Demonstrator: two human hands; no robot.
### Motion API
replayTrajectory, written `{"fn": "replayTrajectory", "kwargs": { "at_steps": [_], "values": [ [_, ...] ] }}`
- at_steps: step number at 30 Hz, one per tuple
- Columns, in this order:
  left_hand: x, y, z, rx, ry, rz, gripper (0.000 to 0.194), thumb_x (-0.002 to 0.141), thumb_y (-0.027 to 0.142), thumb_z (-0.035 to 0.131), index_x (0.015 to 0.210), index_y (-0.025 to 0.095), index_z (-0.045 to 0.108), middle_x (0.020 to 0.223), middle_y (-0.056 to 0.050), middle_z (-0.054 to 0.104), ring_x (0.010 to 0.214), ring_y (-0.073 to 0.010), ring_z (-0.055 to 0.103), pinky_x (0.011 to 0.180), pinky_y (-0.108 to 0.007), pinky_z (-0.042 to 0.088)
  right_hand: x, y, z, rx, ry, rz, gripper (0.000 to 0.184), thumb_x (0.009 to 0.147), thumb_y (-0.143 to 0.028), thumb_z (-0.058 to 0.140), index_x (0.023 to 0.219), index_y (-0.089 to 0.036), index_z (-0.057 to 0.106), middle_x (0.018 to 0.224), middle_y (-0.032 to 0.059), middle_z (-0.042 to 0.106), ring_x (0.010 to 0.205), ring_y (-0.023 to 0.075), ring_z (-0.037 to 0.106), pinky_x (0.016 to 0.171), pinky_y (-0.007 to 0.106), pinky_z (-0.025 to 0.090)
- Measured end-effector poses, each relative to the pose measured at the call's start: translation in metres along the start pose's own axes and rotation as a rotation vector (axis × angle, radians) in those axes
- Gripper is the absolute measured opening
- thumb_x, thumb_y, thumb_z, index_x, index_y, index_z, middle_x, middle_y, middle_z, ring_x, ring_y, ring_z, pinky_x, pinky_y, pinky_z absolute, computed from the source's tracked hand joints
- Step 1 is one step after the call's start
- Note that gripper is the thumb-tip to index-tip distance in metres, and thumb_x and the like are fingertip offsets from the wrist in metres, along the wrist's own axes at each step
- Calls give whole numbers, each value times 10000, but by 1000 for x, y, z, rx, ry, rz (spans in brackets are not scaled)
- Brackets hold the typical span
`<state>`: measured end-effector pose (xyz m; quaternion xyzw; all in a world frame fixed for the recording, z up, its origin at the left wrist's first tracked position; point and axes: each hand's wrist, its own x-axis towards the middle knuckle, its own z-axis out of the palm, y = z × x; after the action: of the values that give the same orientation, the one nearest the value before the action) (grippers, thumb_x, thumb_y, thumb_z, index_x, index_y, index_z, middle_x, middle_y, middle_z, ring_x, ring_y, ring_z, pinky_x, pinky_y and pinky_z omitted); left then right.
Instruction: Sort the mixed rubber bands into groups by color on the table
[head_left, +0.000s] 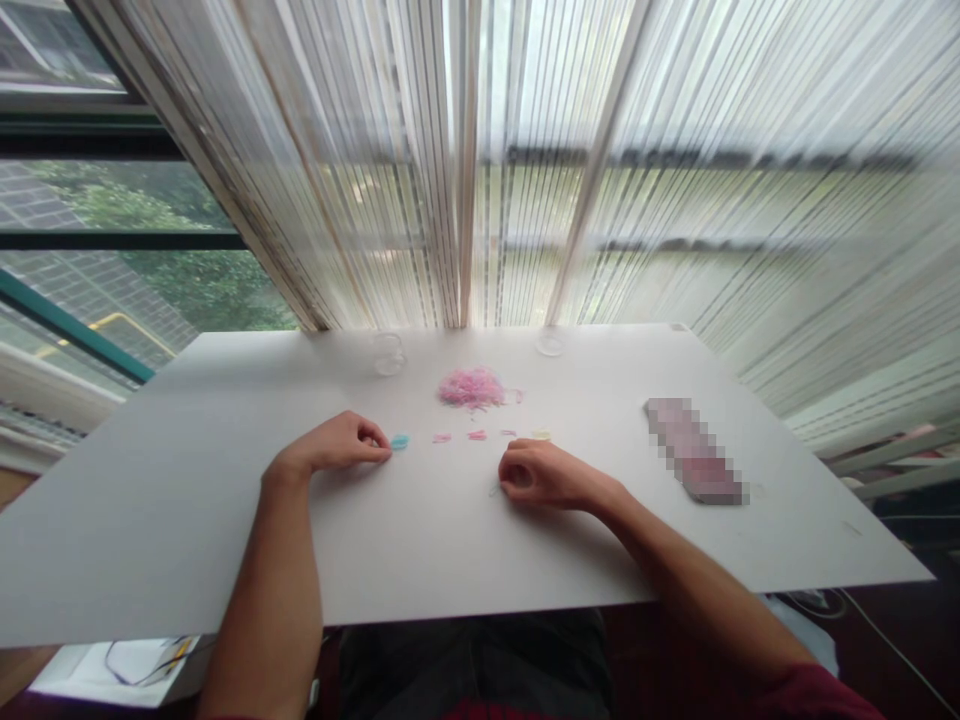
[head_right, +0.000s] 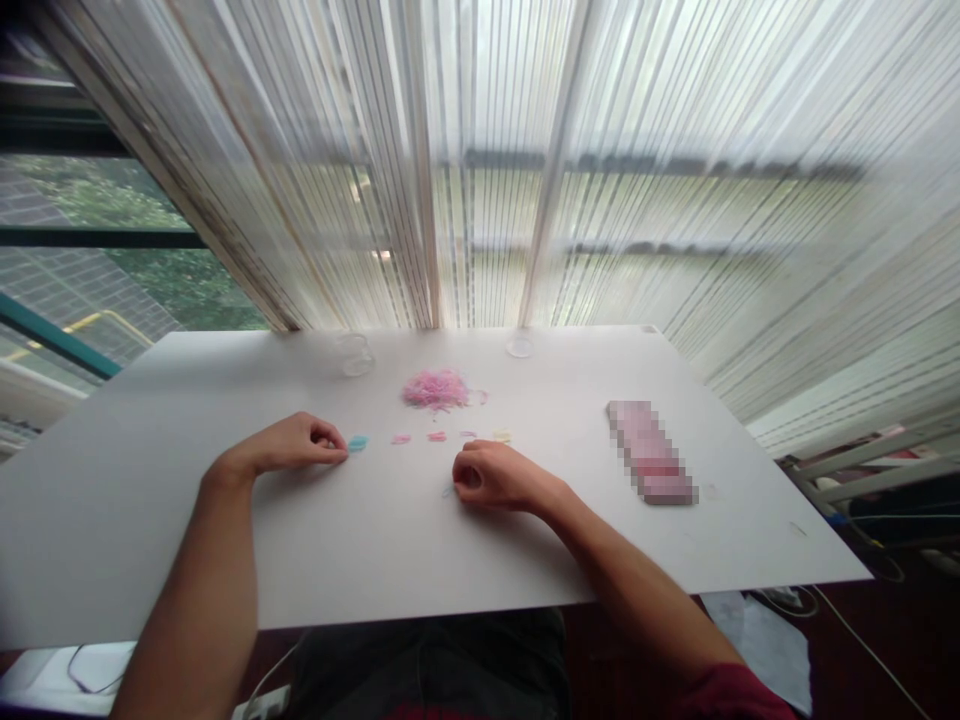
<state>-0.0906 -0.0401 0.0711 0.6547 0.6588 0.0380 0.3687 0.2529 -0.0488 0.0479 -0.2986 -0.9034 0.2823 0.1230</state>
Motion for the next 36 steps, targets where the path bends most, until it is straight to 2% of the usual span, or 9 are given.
{"fn": "replayTrajectory", "kwargs": {
  "at_steps": [7, 17, 23, 28, 33, 36],
  "values": [
    [-2, 0, -1, -7, 8, 4, 389, 589, 492, 674, 767, 160, 768, 561, 20, 537, 565, -138, 449, 529, -234, 307, 0, 0, 0, 6, 9, -4, 97, 776, -96, 613, 796, -175, 666, 788, 14, 585, 715, 136, 524, 691, 250, 417],
    [-1, 3, -1, -2, -25, -7, 380, 588, 489, 686, 759, 161, 773, 635, -1, 627, 616, -151, 497, 566, -236, 347, 0, 0, 0, 2, 11, -15, 98, 782, -92, 614, 800, -172, 668, 782, 10, 582, 709, 130, 518, 685, 242, 414],
    [-1, 2, 0, -14, -25, -12, 361, 586, 472, 680, 746, 160, 766, 625, 0, 626, 600, -149, 496, 555, -237, 341, 0, 0, 0, 7, 9, -11, 99, 785, -91, 613, 804, -170, 670, 787, 12, 586, 711, 129, 521, 692, 243, 418],
    [-1, 2, 1, -21, -12, -2, 358, 592, 472, 676, 745, 159, 755, 593, 11, 579, 579, -139, 464, 538, -237, 318, 0, 0, 0, 6, 12, -7, 98, 781, -90, 615, 792, -172, 668, 778, 10, 585, 706, 131, 521, 685, 245, 418],
    [-1, 1, 1, -21, 18, 33, 363, 589, 489, 674, 742, 162, 707, 535, 48, 434, 539, -122, 406, 526, -234, 292, 0, 1, 0, 9, 11, -9, 95, 782, -97, 614, 792, -176, 664, 777, 8, 583, 706, 133, 520, 684, 245, 418],
    [-1, 3, 1, -72, 57, 82, 443, 567, 488, 695, 873, 169, 674, 561, 73, 400, 537, -120, 409, 542, -234, 322, 0, 1, 0, 6, 12, -9, 98, 778, -96, 613, 793, -177, 665, 778, 11, 585, 707, 135, 521, 685, 247, 419]
  ]
}}
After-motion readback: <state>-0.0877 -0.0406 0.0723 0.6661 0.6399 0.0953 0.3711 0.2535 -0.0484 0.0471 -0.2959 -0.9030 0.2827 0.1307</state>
